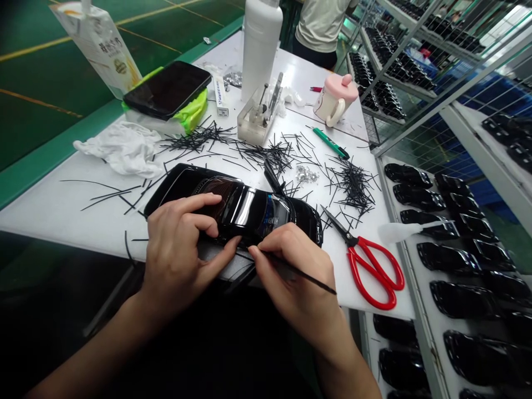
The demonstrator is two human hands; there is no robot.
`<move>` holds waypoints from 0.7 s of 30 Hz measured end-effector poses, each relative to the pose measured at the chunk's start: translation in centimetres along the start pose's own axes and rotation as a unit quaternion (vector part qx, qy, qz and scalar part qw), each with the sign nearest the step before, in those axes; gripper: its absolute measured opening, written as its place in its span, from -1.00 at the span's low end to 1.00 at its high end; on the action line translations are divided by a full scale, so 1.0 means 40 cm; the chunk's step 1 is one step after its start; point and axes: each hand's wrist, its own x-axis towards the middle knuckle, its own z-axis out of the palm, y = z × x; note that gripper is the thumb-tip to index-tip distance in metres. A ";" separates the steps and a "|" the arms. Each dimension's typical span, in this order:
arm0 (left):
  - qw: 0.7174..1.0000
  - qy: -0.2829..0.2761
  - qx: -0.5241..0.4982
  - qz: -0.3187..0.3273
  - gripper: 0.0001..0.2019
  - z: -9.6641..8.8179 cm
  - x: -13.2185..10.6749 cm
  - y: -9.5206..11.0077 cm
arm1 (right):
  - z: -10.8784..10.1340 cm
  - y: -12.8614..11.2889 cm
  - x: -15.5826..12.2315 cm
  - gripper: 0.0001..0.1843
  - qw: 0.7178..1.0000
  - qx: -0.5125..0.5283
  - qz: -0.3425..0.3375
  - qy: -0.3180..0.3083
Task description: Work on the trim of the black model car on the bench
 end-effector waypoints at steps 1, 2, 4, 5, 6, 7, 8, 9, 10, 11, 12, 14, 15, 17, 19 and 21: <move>1.000 0.000 -0.001 0.000 -0.73 0.002 0.000 -0.001 | 0.000 0.001 0.000 -0.82 1.000 -0.001 0.000 -0.002; 1.000 0.001 -0.003 0.000 -0.73 0.004 0.000 -0.002 | 0.000 0.000 0.000 -0.82 1.000 -0.004 0.000 -0.004; 1.000 0.005 -0.004 0.004 -0.74 0.006 -0.001 -0.002 | 0.000 -0.002 0.000 -0.83 1.000 -0.008 -0.001 -0.008; 1.000 0.009 -0.003 0.008 -0.75 0.005 -0.003 -0.001 | 0.001 -0.004 0.001 -0.83 1.000 -0.011 0.000 -0.009; 1.000 0.011 -0.004 0.011 -0.75 0.002 -0.004 0.001 | 0.001 -0.005 0.002 -0.83 1.000 -0.016 0.000 -0.011; 1.000 0.011 -0.007 0.010 -0.76 -0.003 -0.004 0.003 | 0.002 -0.007 0.003 -0.83 1.000 -0.021 -0.001 -0.014; 1.000 0.010 -0.015 0.008 -0.77 -0.011 -0.004 0.005 | 0.003 -0.007 0.004 -0.83 0.999 -0.024 -0.001 -0.021; 1.000 0.004 -0.029 0.004 -0.78 -0.020 -0.001 0.004 | 0.005 -0.006 0.007 -0.83 0.999 -0.027 -0.002 -0.030; 0.999 0.003 -0.047 0.004 -0.79 -0.032 0.005 0.002 | 0.008 -0.004 0.009 -0.82 0.999 -0.028 -0.003 -0.041; 0.998 -0.002 -0.064 0.007 -0.80 -0.045 0.014 -0.004 | 0.013 0.000 0.012 -0.82 0.998 -0.029 -0.007 -0.052; 0.997 -0.005 -0.076 0.014 -0.80 -0.059 0.028 -0.013 | 0.019 0.004 0.015 -0.80 0.998 -0.032 -0.014 -0.061; 0.997 -0.007 -0.070 0.031 -0.81 -0.091 0.072 -0.038 | 0.032 0.013 0.020 -0.77 0.997 -0.042 -0.031 -0.061; 0.998 -0.004 -0.052 0.038 -0.82 -0.108 0.101 -0.055 | 0.039 0.016 0.021 -0.76 0.997 -0.048 -0.038 -0.053; 0.999 -0.005 0.005 0.040 -0.86 -0.135 0.169 -0.097 | 0.048 0.022 0.020 -0.76 0.997 -0.055 -0.045 -0.033; 0.996 -0.040 0.075 0.009 -0.96 -0.150 0.242 -0.155 | 0.053 0.028 0.018 -0.75 0.997 -0.064 -0.050 -0.016; 0.978 -0.111 0.149 -0.093 -0.94 -0.150 0.307 -0.226 | 0.055 0.037 0.016 -0.76 0.995 -0.076 -0.059 -0.001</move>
